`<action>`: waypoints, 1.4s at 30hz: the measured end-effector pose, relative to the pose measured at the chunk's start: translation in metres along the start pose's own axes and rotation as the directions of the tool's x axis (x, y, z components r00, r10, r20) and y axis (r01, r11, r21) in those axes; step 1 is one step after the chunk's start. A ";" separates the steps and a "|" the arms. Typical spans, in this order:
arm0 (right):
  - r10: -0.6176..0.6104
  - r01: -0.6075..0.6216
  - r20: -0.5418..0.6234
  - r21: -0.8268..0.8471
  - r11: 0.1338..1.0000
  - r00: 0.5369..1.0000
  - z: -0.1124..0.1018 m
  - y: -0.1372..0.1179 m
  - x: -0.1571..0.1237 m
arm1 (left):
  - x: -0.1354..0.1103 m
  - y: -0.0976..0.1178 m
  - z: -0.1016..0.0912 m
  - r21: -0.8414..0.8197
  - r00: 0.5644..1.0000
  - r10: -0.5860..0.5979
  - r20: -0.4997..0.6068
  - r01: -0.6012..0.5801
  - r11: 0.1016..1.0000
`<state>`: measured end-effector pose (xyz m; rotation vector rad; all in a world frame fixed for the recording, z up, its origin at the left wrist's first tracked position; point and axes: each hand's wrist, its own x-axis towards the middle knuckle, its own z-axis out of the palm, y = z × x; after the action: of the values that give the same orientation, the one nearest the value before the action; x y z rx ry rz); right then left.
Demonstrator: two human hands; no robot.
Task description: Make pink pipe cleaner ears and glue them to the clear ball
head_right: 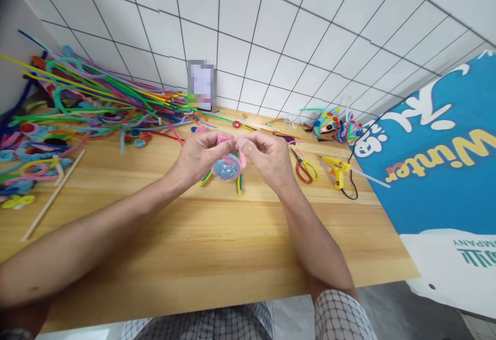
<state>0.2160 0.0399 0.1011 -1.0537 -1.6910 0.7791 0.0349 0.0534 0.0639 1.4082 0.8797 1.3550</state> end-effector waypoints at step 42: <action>-0.130 0.098 -0.084 -0.306 0.947 0.988 0.018 0.003 -0.004 | 0.000 0.001 0.004 -0.410 0.970 -0.244 0.017 0.230 0.883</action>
<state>0.2007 0.0371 0.0905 -1.1682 -1.8000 0.3915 0.0387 0.0522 0.0649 0.9237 0.7105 1.2862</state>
